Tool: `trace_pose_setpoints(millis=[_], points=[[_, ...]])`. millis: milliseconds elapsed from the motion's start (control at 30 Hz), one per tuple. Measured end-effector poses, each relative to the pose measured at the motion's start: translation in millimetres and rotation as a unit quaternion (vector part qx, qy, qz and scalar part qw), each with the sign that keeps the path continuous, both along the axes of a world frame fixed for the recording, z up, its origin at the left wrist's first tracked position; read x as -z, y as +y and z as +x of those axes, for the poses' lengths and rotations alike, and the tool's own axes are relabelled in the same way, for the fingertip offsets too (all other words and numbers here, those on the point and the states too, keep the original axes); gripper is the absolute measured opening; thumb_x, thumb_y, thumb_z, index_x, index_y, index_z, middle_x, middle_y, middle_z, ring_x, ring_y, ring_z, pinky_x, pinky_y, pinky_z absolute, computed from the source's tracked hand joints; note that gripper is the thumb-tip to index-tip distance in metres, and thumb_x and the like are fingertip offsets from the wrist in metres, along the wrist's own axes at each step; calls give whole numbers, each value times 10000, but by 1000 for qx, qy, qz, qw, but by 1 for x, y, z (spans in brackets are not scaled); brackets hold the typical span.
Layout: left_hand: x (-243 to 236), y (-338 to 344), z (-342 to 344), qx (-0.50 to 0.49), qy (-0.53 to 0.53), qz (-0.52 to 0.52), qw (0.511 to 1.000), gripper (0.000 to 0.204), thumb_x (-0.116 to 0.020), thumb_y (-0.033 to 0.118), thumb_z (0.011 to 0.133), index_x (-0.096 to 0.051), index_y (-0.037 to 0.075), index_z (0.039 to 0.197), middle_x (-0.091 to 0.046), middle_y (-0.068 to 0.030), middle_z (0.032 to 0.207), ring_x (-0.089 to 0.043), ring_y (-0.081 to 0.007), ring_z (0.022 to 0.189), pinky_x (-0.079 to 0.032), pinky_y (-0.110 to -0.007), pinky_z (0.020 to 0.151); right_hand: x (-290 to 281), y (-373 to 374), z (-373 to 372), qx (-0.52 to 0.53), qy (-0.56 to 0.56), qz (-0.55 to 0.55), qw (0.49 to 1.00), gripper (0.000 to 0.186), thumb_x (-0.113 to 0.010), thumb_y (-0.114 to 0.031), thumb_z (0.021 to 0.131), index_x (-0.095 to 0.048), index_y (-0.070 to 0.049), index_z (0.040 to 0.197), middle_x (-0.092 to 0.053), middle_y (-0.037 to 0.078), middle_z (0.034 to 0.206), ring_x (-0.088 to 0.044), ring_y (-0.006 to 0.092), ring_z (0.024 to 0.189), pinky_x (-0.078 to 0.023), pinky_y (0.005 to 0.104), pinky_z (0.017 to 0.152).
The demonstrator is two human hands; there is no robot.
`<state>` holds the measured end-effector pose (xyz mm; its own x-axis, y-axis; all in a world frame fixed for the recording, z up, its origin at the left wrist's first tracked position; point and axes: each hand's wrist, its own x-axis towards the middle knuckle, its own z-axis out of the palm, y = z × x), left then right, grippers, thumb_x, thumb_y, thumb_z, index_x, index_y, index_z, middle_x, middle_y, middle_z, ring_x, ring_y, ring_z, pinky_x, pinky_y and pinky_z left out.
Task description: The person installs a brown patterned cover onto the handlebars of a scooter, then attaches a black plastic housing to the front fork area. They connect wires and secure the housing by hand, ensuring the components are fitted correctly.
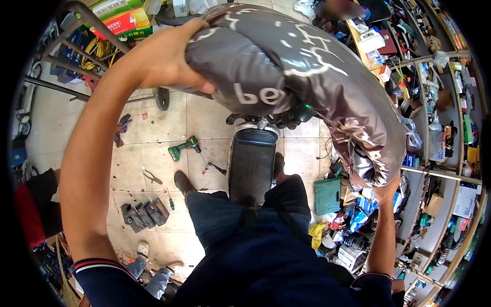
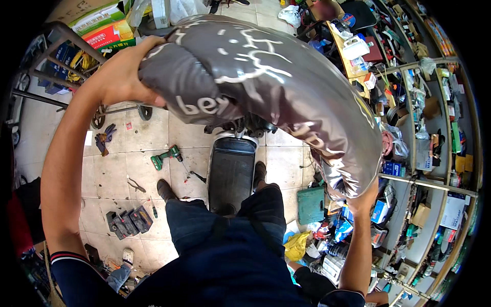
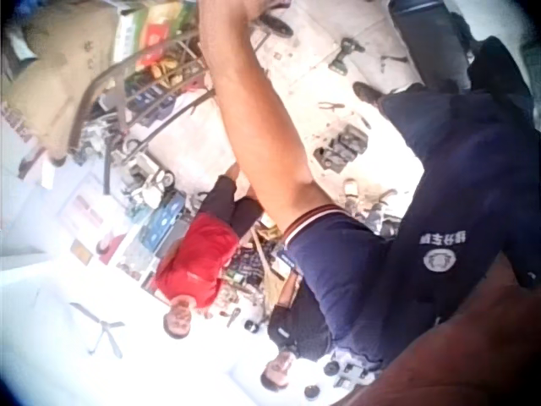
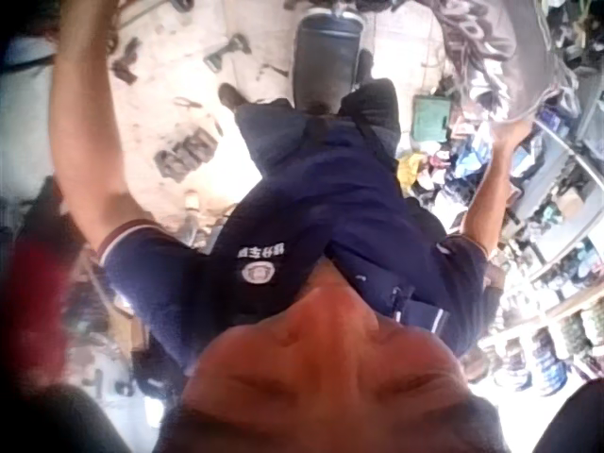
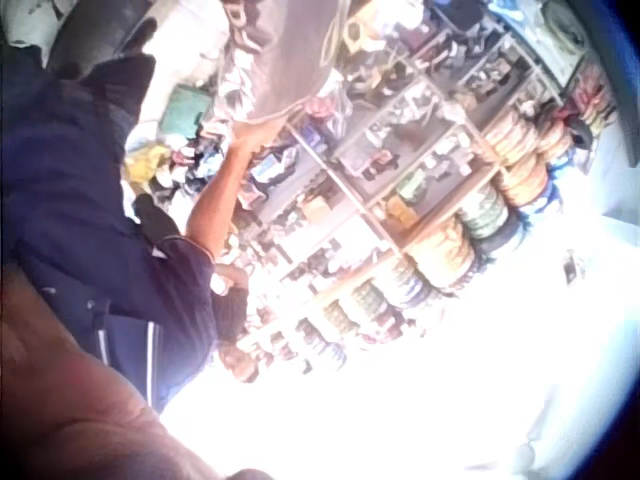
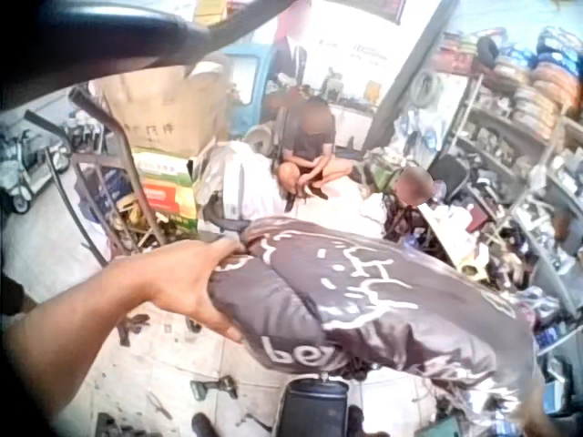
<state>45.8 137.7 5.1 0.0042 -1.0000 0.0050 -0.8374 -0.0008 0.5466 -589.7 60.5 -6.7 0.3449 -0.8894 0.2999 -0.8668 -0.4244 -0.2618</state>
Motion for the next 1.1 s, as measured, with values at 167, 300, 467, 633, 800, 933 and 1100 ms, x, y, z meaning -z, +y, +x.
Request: trace_pose_setpoints(millis=[167,300,467,633,800,933,1100], points=[[-8,15,-29,-29,-37,-26,999,1093,-982,446,557,-518,-13,1434,-699,-312,1239,-671,-478,1185,-514,-484,1018,-5,-19,-12,4,1,0,1000,788,-928,-251,731,-604,19,1397,-687,202,1347,-675,338,1230,-495,415,1059],[-2,22,-42,-29,-42,-61,997,1065,-984,437,548,-530,-10,1401,-722,-290,1188,-684,-486,1135,-522,-483,989,-3,-34,-22,-2,16,-35,999,783,-922,-241,748,-592,7,1413,-682,212,1351,-671,393,1222,-500,441,1043],[-7,24,-63,-42,-52,-70,995,1072,-980,448,539,-535,-21,1394,-730,-292,1177,-690,-487,1135,-527,-479,984,12,-41,-42,-53,53,-167,983,837,-936,-275,692,-596,-13,1410,-671,209,1335,-620,458,1241,-456,509,1067],[-9,20,-69,-35,-55,-65,996,1077,-979,456,539,-533,-22,1394,-727,-294,1185,-689,-487,1143,-526,-481,987,34,-41,-65,-19,89,-233,968,855,-922,-328,701,-570,-3,1410,-643,235,1340,-598,473,1236,-437,525,1061],[-13,19,-74,-34,-62,-59,996,1092,-979,471,539,-529,-18,1406,-726,-293,1187,-688,-484,1151,-524,-479,998,42,-41,-73,11,106,-257,961,790,-887,-296,738,-558,13,1387,-621,250,1343,-571,489,1239,-416,541,1061],[-11,21,-76,-31,-81,-69,994,1136,-980,486,548,-508,9,1466,-684,-279,1297,-647,-461,1238,-497,-479,1064,39,-39,-70,11,100,-249,963,736,-868,-281,761,-563,14,1363,-626,250,1289,-571,494,1210,-418,541,1036],[-4,19,-76,-21,-111,-142,983,1196,-986,484,559,-469,48,1545,-611,-265,1424,-601,-433,1314,-464,-483,1123,39,-40,-74,4,95,-243,965,712,-860,-296,777,-571,8,1351,-628,242,1251,-577,495,1182,-425,536,1018]])
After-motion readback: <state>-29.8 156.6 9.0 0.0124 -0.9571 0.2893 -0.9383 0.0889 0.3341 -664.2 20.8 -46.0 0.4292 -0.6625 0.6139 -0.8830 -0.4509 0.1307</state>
